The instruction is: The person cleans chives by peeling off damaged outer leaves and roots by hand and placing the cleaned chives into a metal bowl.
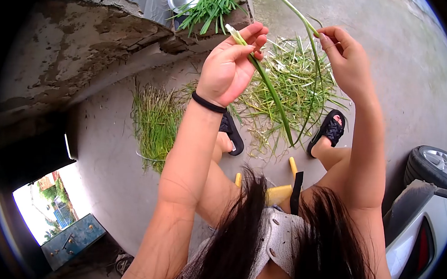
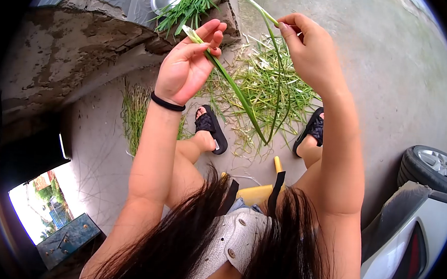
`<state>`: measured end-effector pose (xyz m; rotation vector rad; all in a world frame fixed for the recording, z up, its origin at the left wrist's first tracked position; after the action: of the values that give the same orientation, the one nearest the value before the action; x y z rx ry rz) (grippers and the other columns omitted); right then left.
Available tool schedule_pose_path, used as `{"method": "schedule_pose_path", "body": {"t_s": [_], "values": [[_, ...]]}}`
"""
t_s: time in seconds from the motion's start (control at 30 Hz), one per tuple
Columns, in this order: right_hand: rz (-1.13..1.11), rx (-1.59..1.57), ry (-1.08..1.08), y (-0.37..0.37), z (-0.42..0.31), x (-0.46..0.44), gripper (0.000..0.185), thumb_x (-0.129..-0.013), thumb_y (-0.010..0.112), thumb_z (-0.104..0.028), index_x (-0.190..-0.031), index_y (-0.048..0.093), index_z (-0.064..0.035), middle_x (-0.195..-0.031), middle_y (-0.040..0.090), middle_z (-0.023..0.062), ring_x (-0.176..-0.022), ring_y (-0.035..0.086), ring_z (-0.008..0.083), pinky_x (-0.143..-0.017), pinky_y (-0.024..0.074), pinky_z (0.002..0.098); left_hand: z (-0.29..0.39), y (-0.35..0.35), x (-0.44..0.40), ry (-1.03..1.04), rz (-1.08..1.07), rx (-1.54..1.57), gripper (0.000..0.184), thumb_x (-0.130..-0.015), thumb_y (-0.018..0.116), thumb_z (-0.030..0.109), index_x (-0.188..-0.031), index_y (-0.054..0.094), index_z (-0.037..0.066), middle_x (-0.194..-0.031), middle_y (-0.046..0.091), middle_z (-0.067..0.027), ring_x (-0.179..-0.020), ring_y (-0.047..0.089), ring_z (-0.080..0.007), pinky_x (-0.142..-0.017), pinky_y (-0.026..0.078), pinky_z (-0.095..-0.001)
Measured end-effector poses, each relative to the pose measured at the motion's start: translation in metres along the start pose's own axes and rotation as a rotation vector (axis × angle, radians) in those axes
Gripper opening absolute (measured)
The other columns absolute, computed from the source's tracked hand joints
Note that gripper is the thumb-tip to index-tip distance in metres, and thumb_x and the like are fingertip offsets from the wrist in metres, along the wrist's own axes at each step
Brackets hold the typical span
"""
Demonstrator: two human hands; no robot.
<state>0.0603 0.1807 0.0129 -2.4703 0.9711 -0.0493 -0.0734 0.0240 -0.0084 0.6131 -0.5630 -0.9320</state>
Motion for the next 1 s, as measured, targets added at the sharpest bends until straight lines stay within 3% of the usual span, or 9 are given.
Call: {"method": "schedule_pose_path", "body": {"t_s": [0.2, 0.23, 0.33, 0.37, 0.4, 0.43, 0.5, 0.63, 1.0], "values": [[-0.149, -0.189, 0.140, 0.019, -0.009, 0.009, 0.017, -0.087, 0.052, -0.014, -0.095, 0.057, 0.0004, -0.068, 0.055, 0.0021, -0.054, 0.046, 0.0069, -0.051, 0.0387, 0.0224, -0.007, 0.020, 0.007, -0.039, 0.033, -0.153, 0.030, -0.094, 0.041, 0.013, -0.122, 0.043, 0.001, -0.111, 0.055, -0.0137, -0.090, 0.056, -0.0145, -0.074, 0.047, -0.0227], [-0.172, -0.230, 0.151, 0.022, -0.014, 0.012, 0.017, -0.087, 0.052, -0.013, -0.095, 0.057, 0.0005, -0.068, 0.056, 0.0024, -0.054, 0.047, 0.0069, -0.050, 0.0392, 0.0223, -0.008, 0.020, 0.008, -0.035, 0.077, -0.226, 0.028, -0.094, 0.042, 0.017, -0.119, 0.045, 0.004, -0.105, 0.058, -0.0115, -0.077, 0.055, -0.0097, -0.062, 0.045, -0.0197], [-0.216, -0.278, 0.124, 0.032, -0.017, 0.015, 0.015, -0.087, 0.052, -0.011, -0.094, 0.056, 0.0012, -0.071, 0.058, 0.0040, -0.054, 0.050, 0.0077, -0.050, 0.0412, 0.0228, -0.017, 0.020, 0.004, -0.048, 0.027, -0.249, 0.028, -0.093, 0.046, 0.022, -0.115, 0.047, 0.004, -0.101, 0.058, -0.0100, -0.068, 0.047, -0.0049, -0.053, 0.038, -0.0163], [-0.211, -0.272, 0.109, 0.035, -0.017, 0.016, 0.015, -0.086, 0.053, -0.011, -0.094, 0.056, 0.0011, -0.071, 0.058, 0.0042, -0.054, 0.049, 0.0076, -0.050, 0.0410, 0.0228, -0.022, 0.021, 0.004, -0.035, 0.122, -0.277, 0.026, -0.091, 0.050, 0.024, -0.107, 0.052, 0.004, -0.091, 0.059, -0.0063, -0.059, 0.040, -0.0024, -0.047, 0.030, -0.0150], [-0.206, -0.267, 0.095, 0.037, -0.017, 0.017, 0.014, -0.086, 0.053, -0.011, -0.093, 0.056, 0.0011, -0.071, 0.058, 0.0044, -0.054, 0.049, 0.0075, -0.049, 0.0408, 0.0228, -0.023, 0.021, 0.004, -0.019, 0.119, -0.377, 0.024, -0.091, 0.051, 0.024, -0.105, 0.053, 0.004, -0.088, 0.059, -0.0050, -0.058, 0.040, -0.0022, -0.047, 0.030, -0.0150], [-0.210, -0.240, 0.094, 0.038, -0.017, 0.017, 0.012, -0.085, 0.053, -0.009, -0.090, 0.056, 0.0013, -0.072, 0.059, 0.0079, -0.057, 0.053, 0.0131, -0.052, 0.0421, 0.0262, -0.023, 0.021, 0.004, -0.003, 0.114, -0.477, 0.023, -0.090, 0.052, 0.023, -0.102, 0.055, 0.004, -0.084, 0.058, -0.0036, -0.057, 0.040, -0.0020, -0.047, 0.030, -0.0151], [-0.148, -0.133, -0.065, 0.037, -0.019, 0.016, 0.011, -0.084, 0.053, -0.008, -0.090, 0.056, 0.0008, -0.074, 0.059, 0.0100, -0.061, 0.054, 0.0182, -0.056, 0.0429, 0.0289, -0.022, 0.021, 0.004, 0.071, 0.152, -0.632, 0.018, -0.089, 0.054, 0.020, -0.094, 0.058, 0.004, -0.073, 0.056, 0.0010, -0.053, 0.038, -0.0016, -0.046, 0.029, -0.0153], [0.039, 0.136, -0.234, 0.020, -0.016, 0.006, 0.009, -0.082, 0.054, -0.006, -0.089, 0.057, -0.0005, -0.077, 0.057, 0.0128, -0.069, 0.055, 0.0263, -0.063, 0.0436, 0.0331, -0.020, 0.017, 0.005, -0.029, 0.132, -0.414, 0.018, -0.091, 0.050, 0.018, -0.095, 0.058, 0.003, -0.073, 0.054, 0.0017, -0.053, 0.038, -0.0014, -0.046, 0.028, -0.0153], [0.357, 0.397, -0.125, -0.041, 0.019, -0.014, 0.008, -0.083, 0.056, -0.009, -0.087, 0.059, -0.0036, -0.078, 0.057, 0.0109, -0.069, 0.056, 0.0241, -0.062, 0.0443, 0.0331, 0.000, 0.018, 0.012, -0.020, 0.002, -0.183, 0.020, -0.093, 0.043, 0.018, -0.099, 0.054, 0.003, -0.073, 0.051, 0.0019, -0.053, 0.035, -0.0017, -0.046, 0.026, -0.0157]]}}
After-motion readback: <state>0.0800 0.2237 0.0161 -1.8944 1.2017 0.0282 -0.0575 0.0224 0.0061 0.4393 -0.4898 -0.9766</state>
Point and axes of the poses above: each hand's wrist, its own x-axis away from the middle knuckle, its own y-axis out of the palm, z = x × y, the point moved 5 cm from there along -x, towards the middle knuckle
